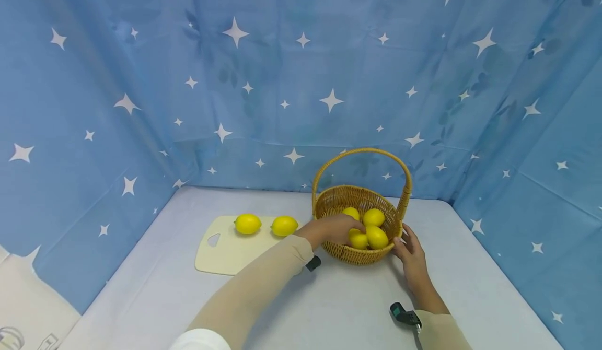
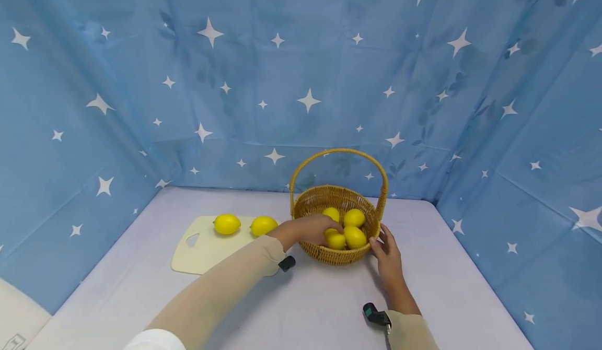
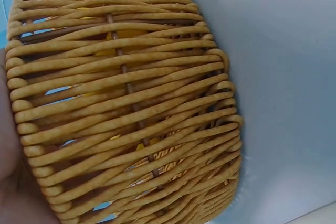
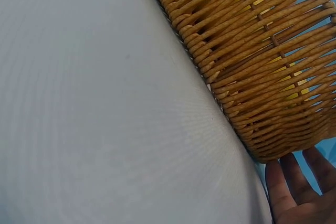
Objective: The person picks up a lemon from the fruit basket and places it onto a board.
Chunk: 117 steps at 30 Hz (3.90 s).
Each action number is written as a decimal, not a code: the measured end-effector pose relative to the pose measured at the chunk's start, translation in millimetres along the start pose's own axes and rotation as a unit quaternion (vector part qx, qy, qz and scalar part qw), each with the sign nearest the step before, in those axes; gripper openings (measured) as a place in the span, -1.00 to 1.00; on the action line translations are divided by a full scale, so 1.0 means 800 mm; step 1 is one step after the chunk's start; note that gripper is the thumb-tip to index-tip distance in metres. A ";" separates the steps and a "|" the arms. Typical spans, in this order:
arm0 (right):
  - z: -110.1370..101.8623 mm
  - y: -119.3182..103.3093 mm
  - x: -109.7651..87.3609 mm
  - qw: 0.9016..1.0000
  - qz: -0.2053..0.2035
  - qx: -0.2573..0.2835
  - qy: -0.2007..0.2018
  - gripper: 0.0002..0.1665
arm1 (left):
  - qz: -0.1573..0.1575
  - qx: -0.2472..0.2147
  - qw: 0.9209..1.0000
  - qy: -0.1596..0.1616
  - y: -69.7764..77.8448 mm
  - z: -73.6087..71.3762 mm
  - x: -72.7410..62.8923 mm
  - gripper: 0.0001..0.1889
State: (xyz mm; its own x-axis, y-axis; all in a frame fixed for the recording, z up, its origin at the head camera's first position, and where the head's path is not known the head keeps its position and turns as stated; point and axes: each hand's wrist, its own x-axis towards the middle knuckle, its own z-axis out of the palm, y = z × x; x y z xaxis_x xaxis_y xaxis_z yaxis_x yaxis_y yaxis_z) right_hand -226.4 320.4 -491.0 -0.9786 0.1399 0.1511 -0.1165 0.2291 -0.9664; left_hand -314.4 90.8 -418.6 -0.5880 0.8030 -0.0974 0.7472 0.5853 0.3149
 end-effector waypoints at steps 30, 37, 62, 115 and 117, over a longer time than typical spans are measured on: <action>-0.003 0.015 0.010 1.000 -0.011 0.004 -0.002 -0.21 | -0.017 -0.042 0.995 0.087 -0.020 -0.006 -0.014 -0.39; -0.004 0.022 0.013 1.000 -0.010 -0.009 0.005 -0.21 | -0.017 -0.021 0.994 0.107 -0.024 -0.013 -0.026 -0.37; -0.003 0.013 0.007 1.000 -0.019 0.001 0.000 -0.21 | 0.012 -0.057 0.980 0.190 -0.042 -0.029 -0.090 -0.39; -0.004 0.025 0.015 1.000 -0.010 -0.015 0.008 -0.22 | -0.134 0.025 0.972 0.193 -0.182 -0.056 -0.274 -0.48; -0.004 0.024 0.014 1.000 -0.010 -0.015 0.009 -0.23 | -0.143 0.020 0.970 0.195 -0.187 -0.057 -0.278 -0.47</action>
State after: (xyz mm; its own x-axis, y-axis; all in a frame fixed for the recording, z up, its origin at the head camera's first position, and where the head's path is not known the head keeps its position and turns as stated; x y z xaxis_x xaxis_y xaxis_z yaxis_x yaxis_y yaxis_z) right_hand -239.0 329.8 -507.1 -0.9728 0.1514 0.1751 -0.1317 0.2603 -0.9565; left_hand -309.5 -180.7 -400.9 -0.8397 0.5081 0.1918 0.5431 0.7878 0.2906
